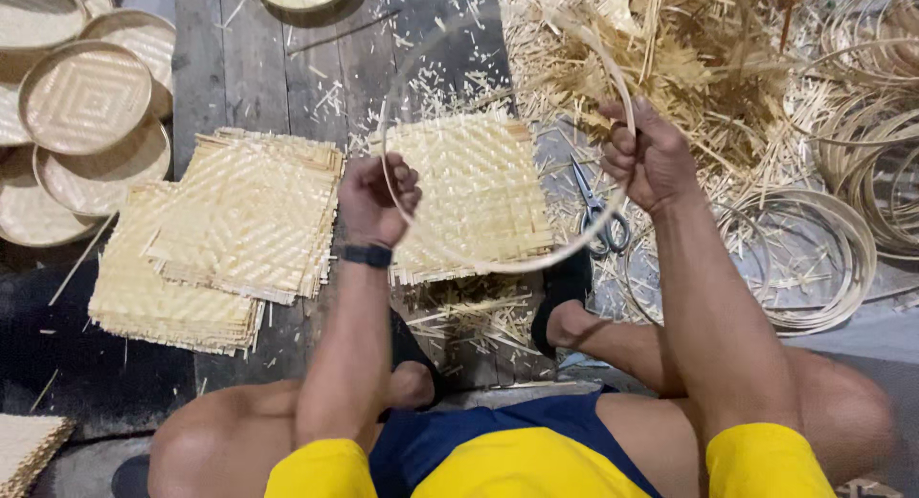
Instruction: The person sits on the floor and repeatedly places a circular wooden mold over square woven bamboo mats. They use shears to trim the excess mat material around the mold's edge, then remove the mold and set the trimmed circular base aside. The process is repeated with multiple mats.
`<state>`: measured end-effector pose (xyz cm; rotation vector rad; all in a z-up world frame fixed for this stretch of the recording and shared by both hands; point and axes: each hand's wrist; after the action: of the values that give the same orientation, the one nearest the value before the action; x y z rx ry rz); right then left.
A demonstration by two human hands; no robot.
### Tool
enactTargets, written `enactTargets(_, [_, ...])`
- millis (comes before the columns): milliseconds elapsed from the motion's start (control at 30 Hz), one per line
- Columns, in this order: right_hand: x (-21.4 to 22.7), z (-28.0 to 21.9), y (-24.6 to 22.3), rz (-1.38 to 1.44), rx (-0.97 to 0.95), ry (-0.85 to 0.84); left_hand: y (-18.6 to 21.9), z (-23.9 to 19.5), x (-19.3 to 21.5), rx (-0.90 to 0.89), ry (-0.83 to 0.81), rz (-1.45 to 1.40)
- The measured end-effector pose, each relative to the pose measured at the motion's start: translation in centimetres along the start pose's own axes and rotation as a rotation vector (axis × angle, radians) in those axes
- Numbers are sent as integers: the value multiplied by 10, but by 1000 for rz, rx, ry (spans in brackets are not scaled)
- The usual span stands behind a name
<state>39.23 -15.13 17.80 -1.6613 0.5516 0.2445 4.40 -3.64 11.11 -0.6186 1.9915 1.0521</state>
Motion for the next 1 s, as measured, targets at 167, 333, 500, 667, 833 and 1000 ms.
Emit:
enactTargets(167, [10, 16, 12, -61, -130, 47, 24, 25, 8, 151, -100, 241])
enactTargets(333, [5, 15, 12, -145, -224, 237, 22, 32, 28, 167, -26, 207])
enactTargets(500, [-1, 12, 13, -265, -171, 211, 18, 38, 41, 187, -93, 106])
enactTargets(667, [11, 22, 50, -579, -77, 231, 9, 45, 58, 81, 38, 8])
enactTargets(833, [42, 52, 111, -599, -44, 275, -15, 67, 108, -101, 253, 172])
enactTargets(1000, [76, 83, 173, -866, -57, 284, -50, 96, 182, -280, 464, 774])
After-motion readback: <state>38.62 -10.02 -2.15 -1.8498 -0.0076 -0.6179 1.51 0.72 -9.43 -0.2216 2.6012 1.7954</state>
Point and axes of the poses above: each hand's wrist, its own z-axis towards the middle knuckle, its own x-axis out of the back of the hand, y = z × x, and after that the axes turned 2 degrees about -y, right-handed
